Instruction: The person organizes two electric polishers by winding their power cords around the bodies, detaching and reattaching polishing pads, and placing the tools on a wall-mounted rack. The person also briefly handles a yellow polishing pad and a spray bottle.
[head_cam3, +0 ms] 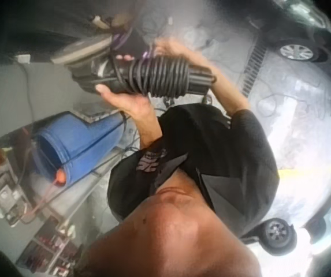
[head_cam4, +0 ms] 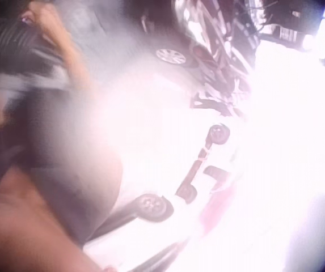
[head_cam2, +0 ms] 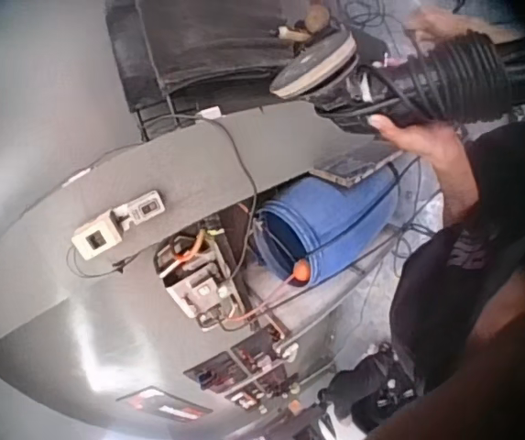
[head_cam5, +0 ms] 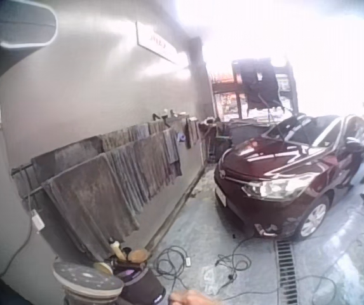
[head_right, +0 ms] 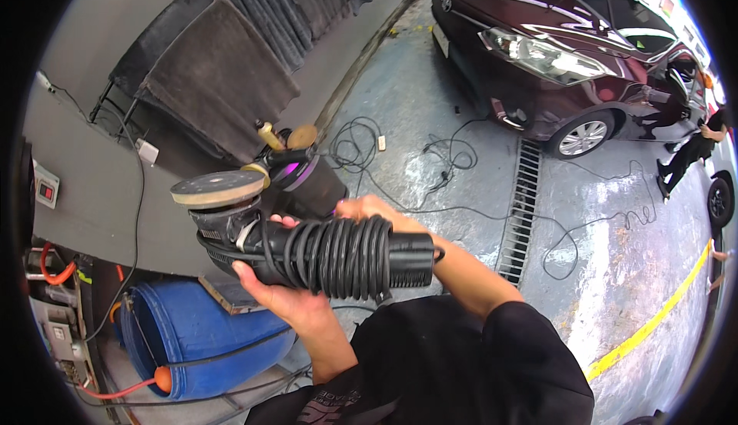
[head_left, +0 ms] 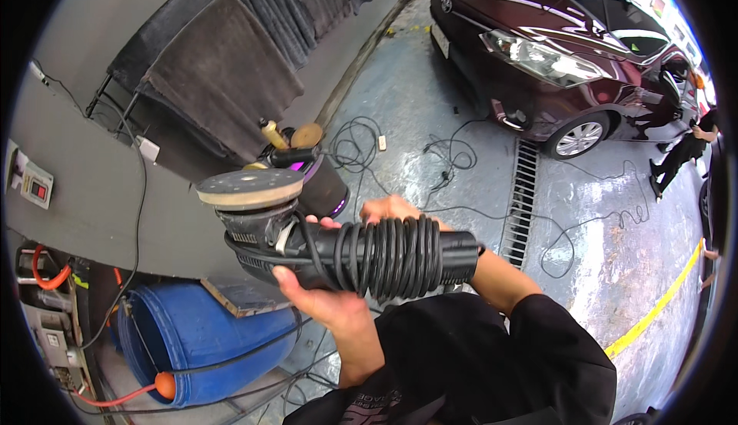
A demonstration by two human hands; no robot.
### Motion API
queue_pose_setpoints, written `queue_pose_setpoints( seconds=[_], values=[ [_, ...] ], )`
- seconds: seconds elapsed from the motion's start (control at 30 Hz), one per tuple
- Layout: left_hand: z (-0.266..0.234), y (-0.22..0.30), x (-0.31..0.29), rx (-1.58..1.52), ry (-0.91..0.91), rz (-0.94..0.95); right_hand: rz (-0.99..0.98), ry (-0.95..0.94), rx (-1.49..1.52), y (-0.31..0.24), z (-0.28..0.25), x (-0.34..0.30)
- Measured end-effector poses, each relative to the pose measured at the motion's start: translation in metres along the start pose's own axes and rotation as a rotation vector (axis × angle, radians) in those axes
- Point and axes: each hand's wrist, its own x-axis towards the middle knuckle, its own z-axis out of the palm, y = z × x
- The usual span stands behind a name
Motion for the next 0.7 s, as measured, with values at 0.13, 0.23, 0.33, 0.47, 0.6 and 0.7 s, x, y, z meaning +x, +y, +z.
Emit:
queue_pose_setpoints(
  seconds=[0.13,0.23,0.33,0.47,0.6,0.7],
  values=[
    [0.003,-0.004,0.006,0.078,-0.051,0.038,-0.292,0.241,-0.606,0.005,-0.076,0.020],
    [-0.009,-0.004,0.013,0.172,0.046,0.110,-0.339,0.227,-0.770,-0.056,-0.102,0.013],
    [-0.028,-0.007,0.026,0.335,0.080,0.243,-0.215,0.244,-0.742,-0.108,-0.088,-0.003],
    [-0.036,-0.008,0.032,0.344,0.077,0.338,0.000,0.246,-0.506,-0.145,-0.060,-0.028],
    [-0.040,-0.010,0.036,0.325,0.074,0.386,0.196,0.300,-0.144,-0.146,-0.041,-0.039],
    [-0.039,-0.011,0.038,0.383,0.029,0.421,0.302,0.332,0.075,-0.150,-0.043,-0.031]
  ],
)
